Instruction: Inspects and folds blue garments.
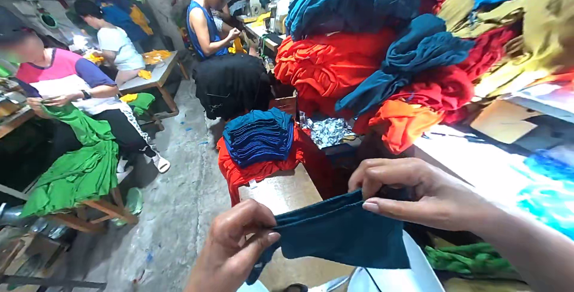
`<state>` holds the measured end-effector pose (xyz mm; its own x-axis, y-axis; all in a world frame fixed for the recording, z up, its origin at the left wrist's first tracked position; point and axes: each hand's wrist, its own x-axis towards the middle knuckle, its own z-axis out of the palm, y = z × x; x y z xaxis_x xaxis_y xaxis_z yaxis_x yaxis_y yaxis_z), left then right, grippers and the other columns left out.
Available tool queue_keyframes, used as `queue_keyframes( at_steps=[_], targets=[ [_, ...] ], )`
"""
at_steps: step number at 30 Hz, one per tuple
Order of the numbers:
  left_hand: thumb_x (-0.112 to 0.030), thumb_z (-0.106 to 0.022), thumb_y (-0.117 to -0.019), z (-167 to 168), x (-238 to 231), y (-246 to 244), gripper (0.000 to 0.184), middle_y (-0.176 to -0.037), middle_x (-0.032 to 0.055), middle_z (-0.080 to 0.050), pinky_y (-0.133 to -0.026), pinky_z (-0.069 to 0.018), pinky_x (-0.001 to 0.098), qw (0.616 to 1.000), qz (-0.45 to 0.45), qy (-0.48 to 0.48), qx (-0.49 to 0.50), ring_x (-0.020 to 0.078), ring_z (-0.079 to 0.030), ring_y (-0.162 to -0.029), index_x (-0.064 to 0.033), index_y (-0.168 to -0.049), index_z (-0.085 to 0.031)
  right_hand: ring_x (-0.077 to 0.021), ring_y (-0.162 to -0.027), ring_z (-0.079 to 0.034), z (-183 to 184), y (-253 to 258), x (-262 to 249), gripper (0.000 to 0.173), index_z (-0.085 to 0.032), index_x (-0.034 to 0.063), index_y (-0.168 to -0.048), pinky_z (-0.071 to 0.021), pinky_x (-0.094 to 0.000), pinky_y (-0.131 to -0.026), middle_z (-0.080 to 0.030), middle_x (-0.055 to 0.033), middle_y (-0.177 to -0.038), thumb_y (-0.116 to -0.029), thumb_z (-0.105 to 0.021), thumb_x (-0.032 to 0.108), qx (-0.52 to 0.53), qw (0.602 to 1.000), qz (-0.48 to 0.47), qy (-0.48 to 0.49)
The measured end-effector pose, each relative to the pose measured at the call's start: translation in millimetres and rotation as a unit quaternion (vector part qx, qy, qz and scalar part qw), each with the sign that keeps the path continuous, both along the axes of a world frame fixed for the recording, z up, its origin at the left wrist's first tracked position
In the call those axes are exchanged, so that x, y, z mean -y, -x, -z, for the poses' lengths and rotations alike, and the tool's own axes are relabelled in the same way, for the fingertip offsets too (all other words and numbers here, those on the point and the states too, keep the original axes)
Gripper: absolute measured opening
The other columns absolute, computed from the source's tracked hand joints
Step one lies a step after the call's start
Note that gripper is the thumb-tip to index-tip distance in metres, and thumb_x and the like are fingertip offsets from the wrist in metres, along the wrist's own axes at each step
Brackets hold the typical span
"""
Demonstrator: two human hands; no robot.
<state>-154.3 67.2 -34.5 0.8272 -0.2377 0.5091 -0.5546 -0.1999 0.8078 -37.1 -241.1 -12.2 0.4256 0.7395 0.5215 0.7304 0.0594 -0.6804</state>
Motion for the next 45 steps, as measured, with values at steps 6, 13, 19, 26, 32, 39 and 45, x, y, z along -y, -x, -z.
queue_keyframes(
  at_steps=[6, 13, 19, 26, 32, 39, 45],
  targets=[
    [-0.017, -0.067, -0.0973, -11.0, -2.7, 11.0, 0.016, -0.107, -0.0114, -0.070, -0.083, -0.0565, 0.0152, 0.999, -0.013, 0.052, -0.002, -0.0021, -0.067, -0.097, -0.0208, -0.112, -0.071, 0.0046, -0.089, -0.061, -4.7, 7.1, -9.3, 0.009, -0.071, 0.0130, -0.085, -0.0501, -0.0067, -0.070, -0.064, 0.0074, -0.092, -0.0900, -0.071, 0.021, -0.010, 0.999, -0.027, 0.017],
    [-0.018, -0.070, -0.0950, -8.9, -5.7, 19.0, 0.019, -0.105, -0.0072, -0.073, -0.082, -0.0581, 0.0179, 0.995, -0.049, 0.088, -0.020, 0.0015, -0.069, -0.093, -0.0206, -0.114, -0.071, 0.0038, -0.085, -0.060, -6.2, 8.3, -12.6, 0.017, -0.070, 0.0102, -0.083, -0.0489, -0.0079, -0.070, -0.064, 0.0067, -0.086, -0.0952, -0.063, 0.020, 0.018, 0.999, -0.028, -0.003],
    [-0.018, -0.074, -0.0924, 0.5, 0.8, 19.0, 0.023, -0.101, -0.0034, -0.074, -0.082, -0.0592, 0.0212, 0.987, -0.086, 0.134, -0.021, 0.0047, -0.071, -0.091, -0.0201, -0.115, -0.070, 0.0075, -0.073, -0.056, -11.2, 8.4, -11.9, 0.012, -0.066, 0.0112, -0.083, -0.0448, -0.0059, -0.061, -0.061, 0.0099, -0.080, -0.0927, -0.061, 0.017, 0.032, 0.999, -0.005, -0.035],
    [-0.013, -0.069, -0.0945, 9.3, 11.7, 20.7, 0.026, -0.101, -0.0078, -0.073, -0.084, -0.0587, 0.0198, 0.986, -0.130, 0.105, 0.017, 0.0018, -0.070, -0.091, -0.0226, -0.118, -0.066, 0.0054, -0.075, -0.059, -3.6, 8.3, -10.8, 0.010, -0.067, 0.0183, -0.088, -0.0487, -0.0073, -0.064, -0.063, 0.0120, -0.082, -0.0943, -0.063, 0.025, -0.014, 0.999, 0.013, -0.033],
    [-0.011, -0.070, -0.0925, 11.6, 5.8, 20.0, 0.029, -0.101, -0.0083, -0.073, -0.082, -0.0585, 0.0188, 0.980, -0.147, 0.132, 0.031, 0.0015, -0.069, -0.089, -0.0250, -0.118, -0.069, 0.0049, -0.077, -0.060, 2.7, 4.7, -11.6, 0.006, -0.068, 0.0174, -0.089, -0.0492, -0.0077, -0.064, -0.064, 0.0114, -0.084, -0.0929, -0.065, 0.022, -0.027, 0.999, 0.003, -0.026],
    [-0.017, -0.078, -0.0868, 7.8, 9.6, 20.6, 0.028, -0.092, -0.0016, -0.074, -0.077, -0.0604, 0.0220, 0.944, -0.138, 0.293, -0.062, 0.0046, -0.071, -0.082, -0.0216, -0.114, -0.073, 0.0062, -0.073, -0.058, 7.4, 7.8, -16.7, 0.005, -0.067, 0.0156, -0.087, -0.0477, -0.0063, -0.061, -0.062, 0.0105, -0.081, -0.0909, -0.066, 0.019, -0.070, 0.997, -0.009, -0.014],
    [-0.012, -0.073, -0.0890, 8.5, 18.1, 15.4, 0.026, -0.091, -0.0009, -0.073, -0.076, -0.0613, 0.0237, 0.936, -0.154, 0.310, -0.067, 0.0056, -0.072, -0.082, -0.0208, -0.113, -0.072, 0.0029, -0.076, -0.063, 10.9, 8.6, -19.3, 0.015, -0.059, 0.0159, -0.096, -0.0524, -0.0099, -0.067, -0.066, 0.0090, -0.083, -0.0858, -0.068, 0.008, -0.135, 0.990, 0.006, -0.036]
  ],
)
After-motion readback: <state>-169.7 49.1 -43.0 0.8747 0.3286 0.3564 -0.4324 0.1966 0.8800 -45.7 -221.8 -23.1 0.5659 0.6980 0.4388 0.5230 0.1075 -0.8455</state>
